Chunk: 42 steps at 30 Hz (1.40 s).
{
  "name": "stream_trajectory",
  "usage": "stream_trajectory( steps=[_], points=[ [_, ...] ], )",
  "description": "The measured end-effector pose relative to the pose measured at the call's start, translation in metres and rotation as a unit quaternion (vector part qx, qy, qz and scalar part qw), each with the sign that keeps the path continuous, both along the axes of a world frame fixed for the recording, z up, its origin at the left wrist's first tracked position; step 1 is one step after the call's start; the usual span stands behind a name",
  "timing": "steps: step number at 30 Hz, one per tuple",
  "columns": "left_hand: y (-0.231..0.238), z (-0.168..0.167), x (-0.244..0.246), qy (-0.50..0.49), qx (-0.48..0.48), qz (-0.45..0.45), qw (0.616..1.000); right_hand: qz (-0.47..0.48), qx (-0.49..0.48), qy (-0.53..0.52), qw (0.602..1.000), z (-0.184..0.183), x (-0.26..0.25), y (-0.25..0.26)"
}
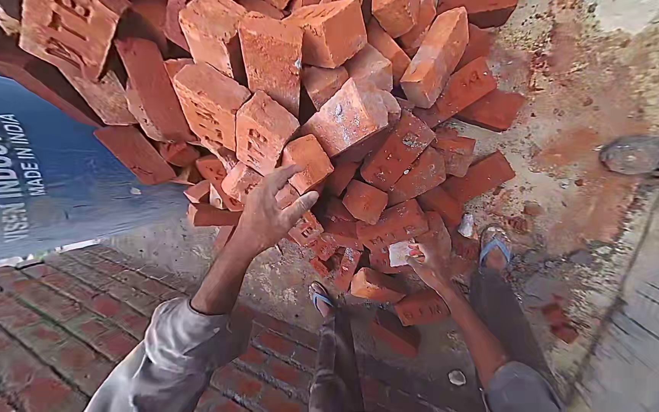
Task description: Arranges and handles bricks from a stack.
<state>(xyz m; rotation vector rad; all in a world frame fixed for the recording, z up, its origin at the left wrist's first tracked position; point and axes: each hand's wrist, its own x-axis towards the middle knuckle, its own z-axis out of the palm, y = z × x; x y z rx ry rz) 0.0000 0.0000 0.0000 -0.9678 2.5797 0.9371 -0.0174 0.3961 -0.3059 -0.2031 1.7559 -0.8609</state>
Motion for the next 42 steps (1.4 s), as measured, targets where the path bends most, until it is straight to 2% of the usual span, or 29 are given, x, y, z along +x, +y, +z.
stream_trajectory(
  steps=[1,3,5,8,11,16,19,22,23,25,26,27,29,31,33,36,38,40,41,42],
  points=[
    [0.043,-0.052,0.027,-0.007,0.116,0.076,0.99,-0.012,-0.004,-0.003,1.0,0.002,-0.002,0.0],
    [0.127,-0.126,0.076,-0.018,0.295,0.25,0.922,-0.03,-0.012,-0.006,0.999,0.004,-0.003,0.003],
    [0.196,-0.158,0.111,-0.051,0.34,0.346,0.873,-0.045,-0.021,-0.011,0.999,0.005,-0.005,0.005],
    [0.254,-0.17,0.143,-0.094,0.351,0.378,0.852,-0.068,-0.024,-0.032,0.997,0.01,-0.002,0.009],
    [0.244,-0.182,0.142,-0.095,0.339,0.374,0.858,-0.083,-0.031,-0.039,0.995,0.011,-0.007,0.009],
    [0.191,-0.194,0.141,-0.067,0.303,0.436,0.845,-0.076,-0.029,-0.035,0.996,0.011,-0.004,0.013],
    [0.171,-0.214,0.125,-0.052,0.279,0.476,0.832,-0.078,-0.026,-0.041,0.996,0.015,-0.008,0.015],
    [0.131,-0.231,0.072,-0.05,0.227,0.511,0.828,-0.075,-0.019,-0.042,0.996,0.015,-0.008,0.02],
    [0.118,-0.225,0.042,-0.07,0.222,0.519,0.822,-0.071,-0.014,-0.046,0.996,0.015,-0.006,0.023],
    [0.093,-0.184,-0.029,-0.155,0.269,0.515,0.799,-0.068,-0.011,-0.053,0.996,0.018,-0.004,0.026],
    [0.087,-0.174,-0.054,-0.181,0.268,0.504,0.801,-0.069,-0.01,-0.059,0.996,0.019,-0.005,0.026],
    [0.084,-0.179,-0.065,-0.185,0.257,0.498,0.807,-0.071,-0.006,-0.063,0.995,0.02,-0.005,0.026],
    [0.087,-0.226,-0.052,-0.156,0.218,0.495,0.826,-0.08,-0.002,-0.066,0.995,0.019,-0.003,0.03],
    [0.087,-0.249,-0.034,-0.122,0.259,0.499,0.818,-0.079,-0.003,-0.06,0.995,0.018,0.0,0.03],
    [0.088,-0.254,-0.015,-0.078,0.307,0.513,0.798,-0.071,0.001,-0.043,0.997,0.015,-0.002,0.028],
    [0.088,-0.268,0.039,0.018,0.339,0.58,0.74,-0.054,0.002,-0.03,0.998,0.013,-0.004,0.03],
    [0.097,-0.258,0.066,0.07,0.373,0.584,0.718,-0.05,0.005,-0.022,0.999,0.009,-0.008,0.032],
    [0.12,-0.224,0.097,0.146,0.403,0.567,0.703,-0.043,0.012,-0.029,0.999,0.007,-0.005,0.03],
    [0.135,-0.2,0.11,0.183,0.408,0.578,0.682,-0.037,0.015,-0.032,0.999,0.005,-0.002,0.028],
    [0.149,-0.173,0.123,0.224,0.412,0.604,0.644,-0.031,0.019,-0.031,0.999,0.003,-0.001,0.024]
  ],
)
